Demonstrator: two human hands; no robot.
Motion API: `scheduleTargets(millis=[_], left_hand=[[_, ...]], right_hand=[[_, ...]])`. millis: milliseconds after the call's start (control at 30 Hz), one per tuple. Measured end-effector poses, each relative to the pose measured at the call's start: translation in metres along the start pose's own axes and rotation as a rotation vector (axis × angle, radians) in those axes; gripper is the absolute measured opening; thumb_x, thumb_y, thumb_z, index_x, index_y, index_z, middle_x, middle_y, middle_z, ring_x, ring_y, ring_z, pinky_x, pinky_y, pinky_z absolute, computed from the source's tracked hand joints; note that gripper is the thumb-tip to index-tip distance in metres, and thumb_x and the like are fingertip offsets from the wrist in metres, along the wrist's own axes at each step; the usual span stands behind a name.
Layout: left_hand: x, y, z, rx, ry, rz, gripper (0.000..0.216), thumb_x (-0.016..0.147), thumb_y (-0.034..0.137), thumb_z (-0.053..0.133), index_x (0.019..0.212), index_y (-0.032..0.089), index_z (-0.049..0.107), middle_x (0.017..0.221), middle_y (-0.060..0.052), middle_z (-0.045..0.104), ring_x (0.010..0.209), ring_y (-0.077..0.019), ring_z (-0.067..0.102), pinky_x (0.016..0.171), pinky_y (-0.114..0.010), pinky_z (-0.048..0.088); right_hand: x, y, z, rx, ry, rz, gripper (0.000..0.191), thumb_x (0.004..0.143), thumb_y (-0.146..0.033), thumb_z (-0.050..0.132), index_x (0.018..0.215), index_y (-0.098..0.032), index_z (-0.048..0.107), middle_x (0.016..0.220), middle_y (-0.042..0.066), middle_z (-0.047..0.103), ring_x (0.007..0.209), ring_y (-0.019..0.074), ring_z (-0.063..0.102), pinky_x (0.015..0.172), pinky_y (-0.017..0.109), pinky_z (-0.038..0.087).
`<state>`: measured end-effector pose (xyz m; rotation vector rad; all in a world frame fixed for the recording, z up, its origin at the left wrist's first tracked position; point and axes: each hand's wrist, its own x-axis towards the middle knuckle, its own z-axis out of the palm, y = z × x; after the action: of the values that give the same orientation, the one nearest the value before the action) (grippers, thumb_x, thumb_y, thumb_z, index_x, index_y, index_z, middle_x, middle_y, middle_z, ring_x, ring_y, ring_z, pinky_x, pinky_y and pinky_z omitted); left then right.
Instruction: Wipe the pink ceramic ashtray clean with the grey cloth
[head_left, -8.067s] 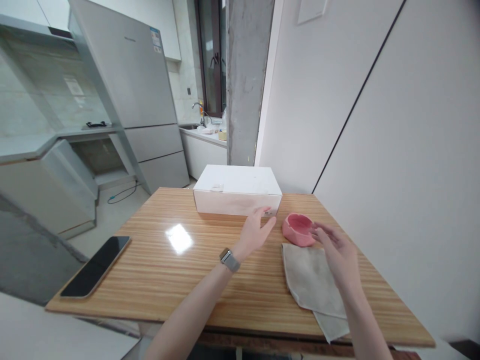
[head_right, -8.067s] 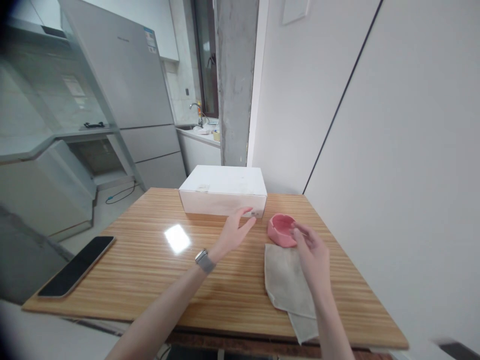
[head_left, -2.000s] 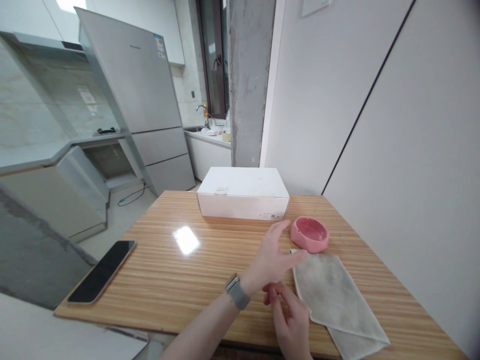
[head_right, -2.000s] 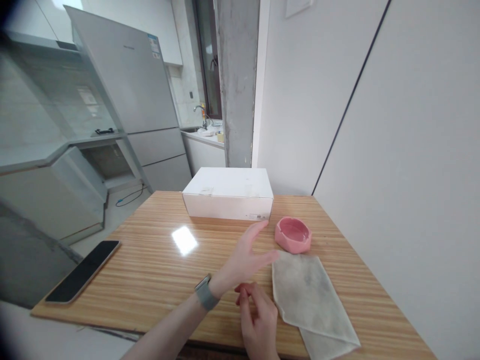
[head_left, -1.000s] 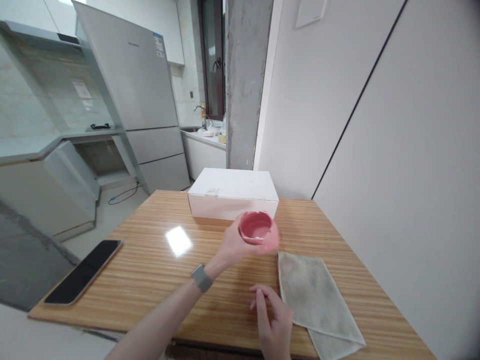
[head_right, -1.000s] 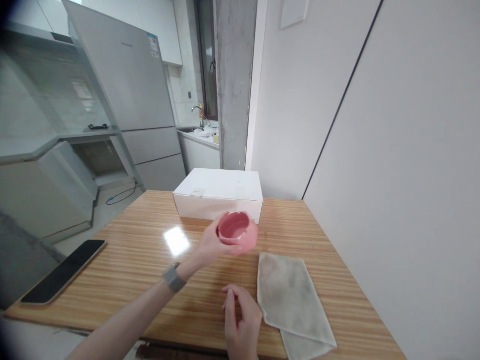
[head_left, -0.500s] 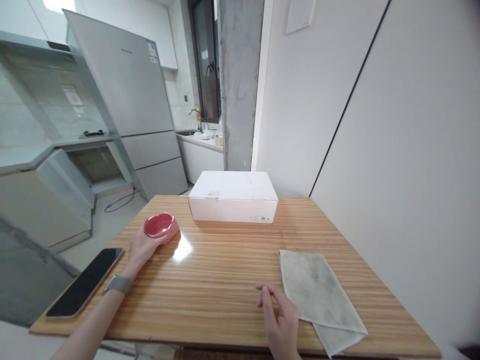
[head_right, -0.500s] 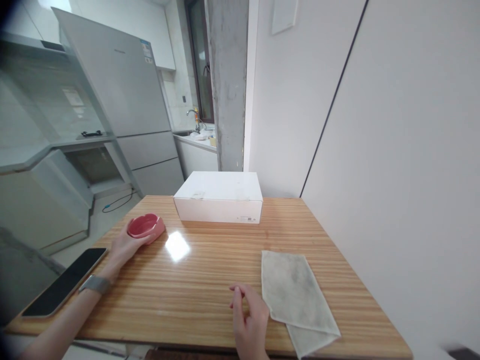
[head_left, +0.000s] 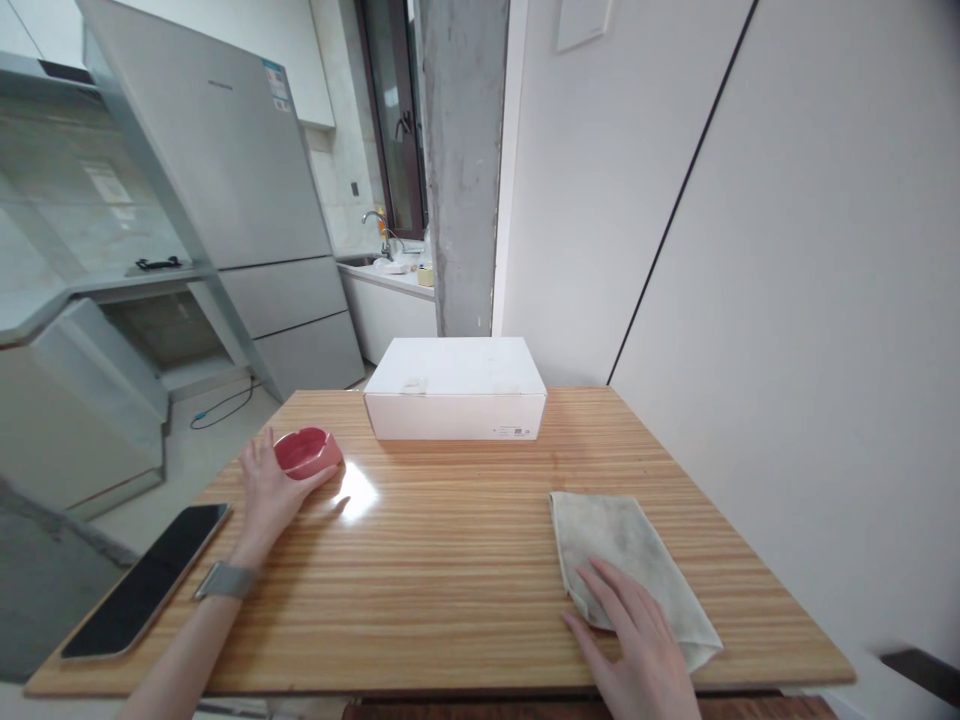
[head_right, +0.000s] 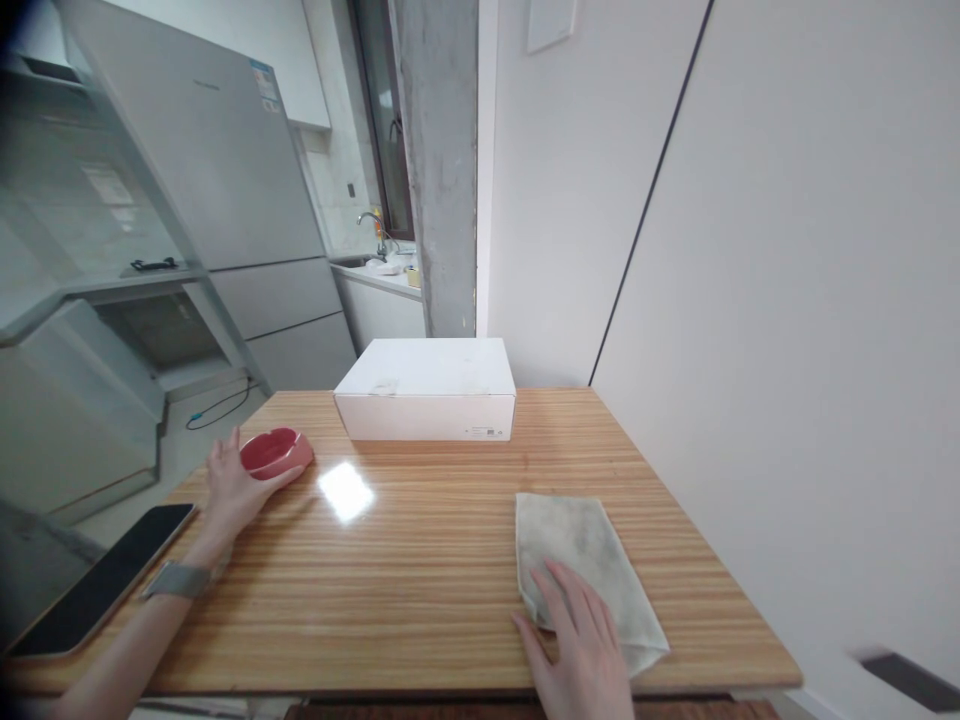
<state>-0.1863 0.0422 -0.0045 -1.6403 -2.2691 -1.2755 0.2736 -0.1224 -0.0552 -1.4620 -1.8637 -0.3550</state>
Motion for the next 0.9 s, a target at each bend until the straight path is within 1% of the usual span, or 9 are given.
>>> scheduleTargets(millis=[100,167,233,300,367,600,700,767,900], left_hand=[[-0.037,0.050,-0.001,-0.145,0.123,0.272,0.075,0.077,0.047,0.065,0.139,0.013,0.039,0.148,-0.020,0.031,0.140,-0.0385,0.027,0.114,-0.058,0.024],[-0.076,0.092,0.000,-0.257,-0.054,0.451,0.042,0.086,0.035,0.056,0.125,0.017,0.052,0.132,-0.014,0.051,0.129,-0.0330,0.044,0.109,-0.055,0.035],[-0.119,0.134,0.003,-0.303,-0.268,0.596,0.018,0.087,0.028,0.056,0.103,0.027,0.064,0.111,-0.003,0.065,0.106,-0.0223,0.062,0.095,-0.037,0.051],[-0.161,0.173,0.007,-0.445,-0.599,0.734,0.017,0.086,0.022,0.056,0.099,0.028,0.065,0.106,-0.002,0.067,0.099,-0.0195,0.063,0.090,-0.031,0.053],[-0.195,0.204,0.013,-0.524,-0.781,0.844,0.021,0.085,0.021,0.056,0.104,0.029,0.064,0.109,-0.002,0.067,0.100,-0.0191,0.062,0.091,-0.031,0.052],[-0.264,0.255,0.055,-0.389,-0.812,1.205,0.043,0.078,0.038,0.069,0.115,0.020,0.057,0.106,-0.011,0.065,0.095,-0.0270,0.058,0.077,-0.037,0.050],[-0.271,0.260,0.063,-0.480,-0.790,1.152,0.010,0.088,0.023,0.056,0.094,0.020,0.062,0.088,-0.007,0.067,0.084,-0.0210,0.059,0.073,-0.032,0.049],[-0.264,0.262,0.062,-0.591,-0.769,0.964,0.015,0.091,0.018,0.050,0.090,0.021,0.065,0.084,-0.005,0.067,0.082,-0.0176,0.059,0.074,-0.029,0.050],[-0.232,0.270,0.055,-0.694,-0.606,0.600,0.007,0.086,0.023,0.063,0.086,0.022,0.070,0.107,-0.008,0.063,0.098,-0.0209,0.059,0.085,-0.036,0.051]], right_hand=[[0.000,0.011,-0.007,0.073,-0.013,0.012,0.023,0.089,-0.039,0.058,0.102,-0.024,0.070,0.105,0.010,0.074,0.094,0.0280,0.071,0.082,0.042,0.059],[0.005,0.015,-0.013,0.159,-0.034,0.125,0.022,0.090,-0.039,0.056,0.095,-0.024,0.071,0.096,0.008,0.077,0.087,0.0261,0.073,0.077,0.037,0.061],[0.013,0.020,-0.020,0.228,-0.028,0.322,0.027,0.087,-0.046,0.057,0.090,-0.022,0.070,0.079,0.006,0.077,0.070,0.0249,0.075,0.060,0.031,0.061],[0.021,0.027,-0.027,0.317,0.008,0.484,0.031,0.083,-0.051,0.060,0.088,-0.021,0.068,0.072,0.006,0.076,0.066,0.0252,0.075,0.055,0.028,0.060],[0.028,0.034,-0.034,0.437,0.020,0.574,0.033,0.082,-0.051,0.061,0.091,-0.019,0.066,0.078,0.008,0.077,0.074,0.0254,0.076,0.061,0.027,0.061],[0.049,0.049,-0.053,0.560,0.008,0.543,0.030,0.085,-0.043,0.058,0.100,-0.019,0.067,0.100,0.011,0.076,0.091,0.0236,0.073,0.079,0.030,0.059],[0.054,0.053,-0.062,0.485,-0.042,0.473,0.027,0.088,-0.039,0.054,0.103,-0.023,0.069,0.104,0.009,0.076,0.095,0.0225,0.072,0.082,0.030,0.058],[0.057,0.055,-0.068,0.449,-0.077,0.401,0.028,0.089,-0.036,0.052,0.108,-0.024,0.070,0.106,0.008,0.075,0.098,0.0229,0.072,0.082,0.031,0.058],[0.059,0.052,-0.080,0.433,-0.211,0.216,0.027,0.089,-0.031,0.050,0.095,-0.026,0.076,0.098,0.008,0.078,0.093,0.0257,0.073,0.080,0.036,0.059]])
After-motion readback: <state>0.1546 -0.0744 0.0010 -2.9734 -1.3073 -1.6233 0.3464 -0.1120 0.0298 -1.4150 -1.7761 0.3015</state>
